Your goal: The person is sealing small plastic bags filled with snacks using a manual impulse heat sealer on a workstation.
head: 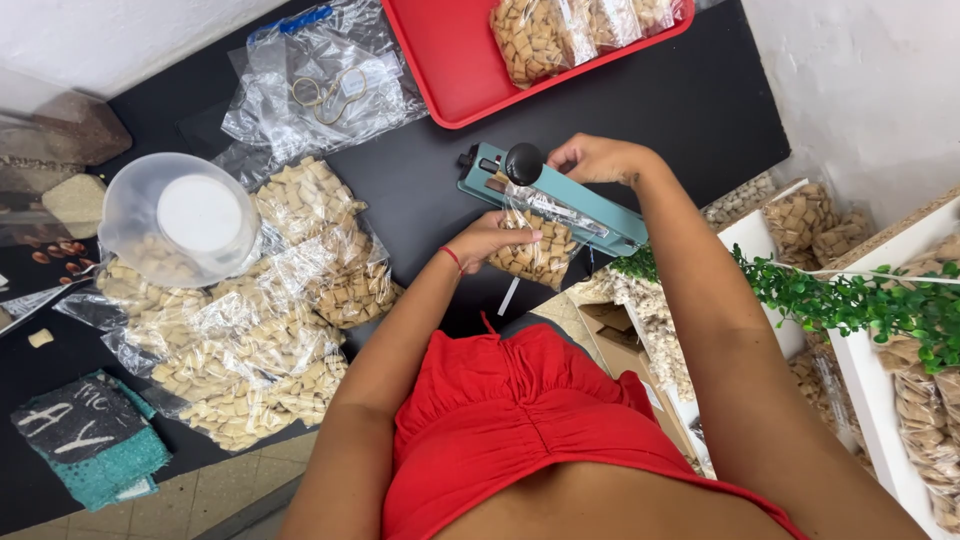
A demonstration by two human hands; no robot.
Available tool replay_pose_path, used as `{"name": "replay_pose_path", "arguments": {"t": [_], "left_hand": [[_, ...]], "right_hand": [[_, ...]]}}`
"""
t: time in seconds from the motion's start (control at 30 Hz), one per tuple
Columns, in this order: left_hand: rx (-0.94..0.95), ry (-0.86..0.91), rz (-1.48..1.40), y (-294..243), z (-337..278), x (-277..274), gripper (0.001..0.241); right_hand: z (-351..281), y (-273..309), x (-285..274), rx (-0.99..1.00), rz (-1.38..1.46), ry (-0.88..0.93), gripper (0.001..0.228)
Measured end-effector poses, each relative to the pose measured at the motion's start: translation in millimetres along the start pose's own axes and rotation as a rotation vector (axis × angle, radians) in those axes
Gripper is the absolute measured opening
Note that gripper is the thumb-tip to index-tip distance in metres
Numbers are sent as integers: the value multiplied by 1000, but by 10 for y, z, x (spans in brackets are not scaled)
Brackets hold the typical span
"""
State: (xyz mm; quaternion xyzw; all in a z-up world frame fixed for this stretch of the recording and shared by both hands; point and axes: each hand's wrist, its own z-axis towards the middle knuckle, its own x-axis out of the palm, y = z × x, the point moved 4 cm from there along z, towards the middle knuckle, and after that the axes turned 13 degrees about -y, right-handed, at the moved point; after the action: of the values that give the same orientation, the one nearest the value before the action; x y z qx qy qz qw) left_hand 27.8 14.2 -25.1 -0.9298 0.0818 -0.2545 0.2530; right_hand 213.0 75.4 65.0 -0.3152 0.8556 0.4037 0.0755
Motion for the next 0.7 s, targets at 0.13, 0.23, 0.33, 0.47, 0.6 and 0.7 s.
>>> {"name": "replay_pose_path", "arguments": {"t": [0.13,0.23,0.33,0.47,0.6,0.7], "left_hand": [[13,1,-11,-16,-50,33,62],[19,14,-20,-32,-52,39,63],[31,31,-28,-22,-59,74,63],[51,28,-50,-132,-258,107,66],[87,-6,-25,-272,-494,-83,71],[177,-67,-8,-444,-729,-324,79]], "right_hand": [[-60,-141,-91,85,-38,29,10],[-99,-238,-136,121,-8,43,10],[-172,-243,-179,116,44,22,8],[-428,2,-277,47,159,-105,9],[-588,2,-245,-116,198,-339,22],[-680,-48,-217,-259,321,-578,26]]}}
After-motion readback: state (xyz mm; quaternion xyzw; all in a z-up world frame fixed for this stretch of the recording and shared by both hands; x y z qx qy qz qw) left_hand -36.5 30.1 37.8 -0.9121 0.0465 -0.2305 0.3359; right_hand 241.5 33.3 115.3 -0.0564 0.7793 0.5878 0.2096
